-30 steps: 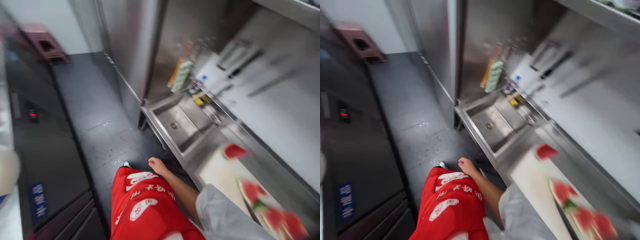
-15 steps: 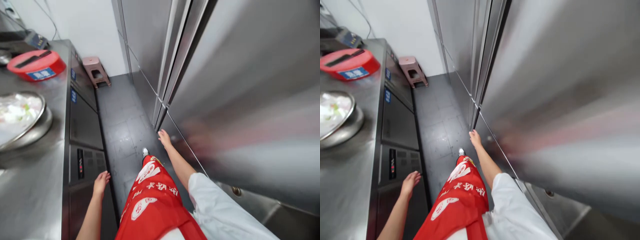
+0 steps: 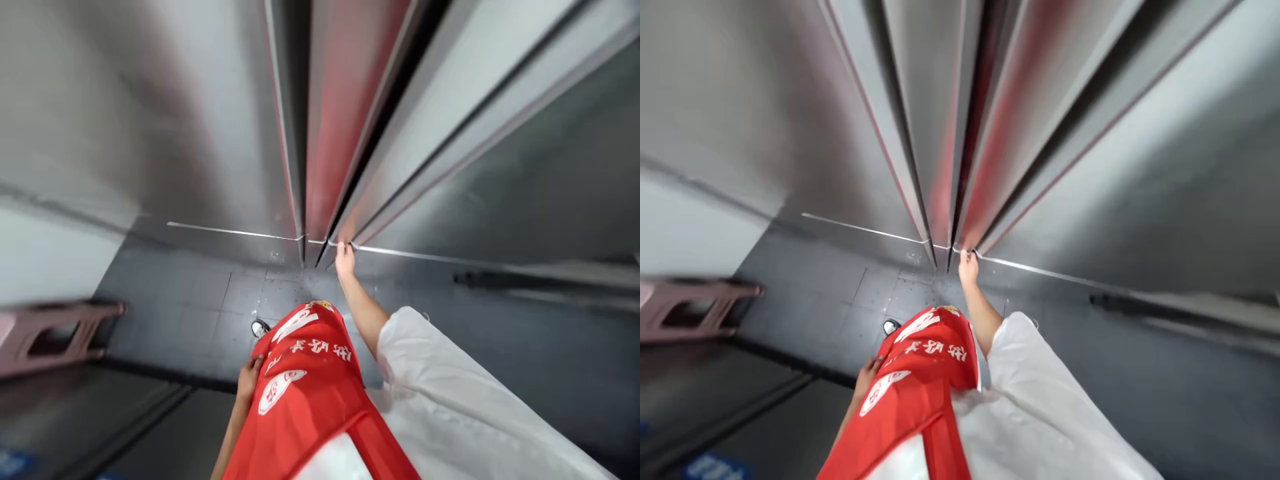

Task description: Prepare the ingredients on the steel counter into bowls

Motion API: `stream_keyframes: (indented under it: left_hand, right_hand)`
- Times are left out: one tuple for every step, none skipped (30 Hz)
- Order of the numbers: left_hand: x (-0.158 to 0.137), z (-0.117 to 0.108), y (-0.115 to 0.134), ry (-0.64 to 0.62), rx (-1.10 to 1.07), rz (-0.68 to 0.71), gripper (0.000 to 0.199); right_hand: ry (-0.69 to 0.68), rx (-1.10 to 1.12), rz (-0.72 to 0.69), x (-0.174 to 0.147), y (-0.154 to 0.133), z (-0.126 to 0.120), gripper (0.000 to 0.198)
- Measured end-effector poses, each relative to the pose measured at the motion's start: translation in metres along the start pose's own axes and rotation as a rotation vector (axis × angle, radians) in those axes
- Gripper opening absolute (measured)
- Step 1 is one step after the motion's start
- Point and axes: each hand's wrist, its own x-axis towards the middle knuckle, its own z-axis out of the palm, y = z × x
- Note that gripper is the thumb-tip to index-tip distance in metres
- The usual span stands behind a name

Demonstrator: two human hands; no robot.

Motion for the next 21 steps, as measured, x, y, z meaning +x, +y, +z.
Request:
stream_keyframes:
  left_hand:
    - [0.025,-0.031,0.007,-0.061,0.081,0.019,0.039]
    - [0.049,-0.063,0.014,-0.101,0.162,0.037,0.041]
    - [0.072,-0.094,0.020,-0.134,0.235,0.047,0.042]
    - [0.093,-0.125,0.027,-0.161,0.303,0.047,0.042]
    - [0.112,-0.155,0.034,-0.177,0.368,0.037,0.041]
    - [0.129,-0.184,0.042,-0.189,0.433,0.023,0.039]
    - [0.144,-0.210,0.050,-0.197,0.501,0.005,0.037]
    - [0.156,-0.233,0.060,-0.197,0.573,-0.020,0.035]
    - [0.167,-0.251,0.070,-0.192,0.651,-0.045,0.033]
    - [0.176,-0.265,0.082,-0.186,0.728,-0.063,0.030]
    - [0.184,-0.272,0.095,-0.185,0.798,-0.076,0.028]
    - [0.190,-0.273,0.108,-0.186,0.858,-0.080,0.026]
    - [0.196,-0.269,0.122,-0.189,0.910,-0.074,0.025]
    - [0.201,-0.258,0.137,-0.201,0.953,-0.056,0.025]
    - [0.205,-0.243,0.151,-0.221,0.992,-0.031,0.026]
    - [0.207,-0.225,0.165,-0.249,1.020,-0.001,0.027]
    - [0.207,-0.202,0.179,-0.285,1.038,0.035,0.029]
    - [0.206,-0.178,0.193,-0.327,1.048,0.076,0.031]
    - [0.202,-0.151,0.205,-0.370,1.052,0.117,0.033]
    - [0.197,-0.123,0.216,-0.409,1.056,0.158,0.034]
    - [0.190,-0.094,0.226,-0.440,1.070,0.198,0.034]
  right_hand:
    - [0.067,0.028,0.020,-0.002,-0.003,0.009,0.053]
    - [0.134,0.056,0.038,-0.005,-0.004,0.016,0.051]
    - [0.198,0.082,0.060,-0.011,-0.003,0.021,0.049]
    - [0.259,0.106,0.085,-0.019,0.001,0.024,0.048]
    - [0.316,0.129,0.110,-0.032,0.007,0.024,0.047]
    - [0.367,0.153,0.136,-0.049,0.014,0.022,0.047]
    - [0.415,0.177,0.160,-0.070,0.023,0.018,0.047]
    - [0.461,0.202,0.180,-0.095,0.034,0.012,0.047]
    - [0.507,0.228,0.197,-0.121,0.045,0.005,0.047]
    - [0.557,0.253,0.213,-0.148,0.057,-0.004,0.047]
    - [0.613,0.277,0.230,-0.174,0.069,-0.016,0.048]
    - [0.674,0.300,0.250,-0.198,0.081,-0.029,0.049]
    - [0.735,0.324,0.273,-0.220,0.093,-0.045,0.050]
    - [0.791,0.348,0.294,-0.238,0.105,-0.061,0.050]
    - [0.843,0.366,0.310,-0.255,0.116,-0.079,0.049]
    - [0.883,0.374,0.323,-0.269,0.126,-0.096,0.048]
    - [0.914,0.370,0.341,-0.281,0.135,-0.113,0.046]
    - [0.942,0.352,0.365,-0.292,0.143,-0.129,0.044]
    - [0.972,0.325,0.396,-0.301,0.148,-0.144,0.043]
    - [1.003,0.297,0.428,-0.308,0.151,-0.158,0.042]
    - [1.040,0.274,0.462,-0.314,0.152,-0.170,0.041]
